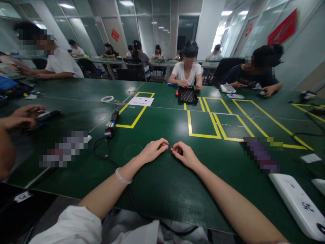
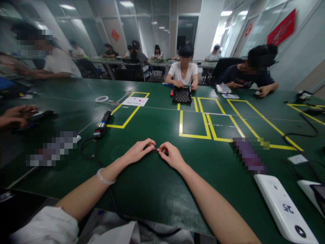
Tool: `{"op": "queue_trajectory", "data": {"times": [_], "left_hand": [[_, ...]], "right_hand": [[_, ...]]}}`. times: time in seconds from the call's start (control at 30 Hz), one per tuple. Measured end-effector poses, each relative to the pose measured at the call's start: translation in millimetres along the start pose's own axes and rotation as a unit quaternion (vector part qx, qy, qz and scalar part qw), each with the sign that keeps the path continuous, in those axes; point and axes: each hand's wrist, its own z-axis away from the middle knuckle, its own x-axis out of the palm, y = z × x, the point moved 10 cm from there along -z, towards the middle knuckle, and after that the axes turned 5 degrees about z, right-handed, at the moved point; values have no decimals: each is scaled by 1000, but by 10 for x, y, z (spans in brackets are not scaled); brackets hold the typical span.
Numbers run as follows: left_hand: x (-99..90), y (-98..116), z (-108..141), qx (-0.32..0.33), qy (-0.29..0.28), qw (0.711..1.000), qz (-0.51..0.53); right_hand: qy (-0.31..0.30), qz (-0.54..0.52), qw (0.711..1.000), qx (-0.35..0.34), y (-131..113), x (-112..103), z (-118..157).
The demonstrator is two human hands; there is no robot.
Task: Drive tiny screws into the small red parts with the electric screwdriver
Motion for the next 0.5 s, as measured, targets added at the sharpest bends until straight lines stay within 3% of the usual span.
{"op": "queue_trajectory", "data": {"times": [0.1,0.2,0.33,0.43,0.5], "left_hand": [[-252,-125,-23,-4,57,996,-70],[-648,-363,13,-34,139,973,-180],[-1352,-848,295,-156,257,904,-303],[-1810,-1216,638,-261,309,849,-341],[-2014,-1447,856,-325,321,826,-331]], "right_hand": [[-5,-3,1000,5,14,9,4],[-9,-5,1000,9,24,17,5],[-14,-8,1000,15,28,22,3],[-16,-8,1000,16,19,22,3],[-17,-5,1000,17,14,23,3]]}}
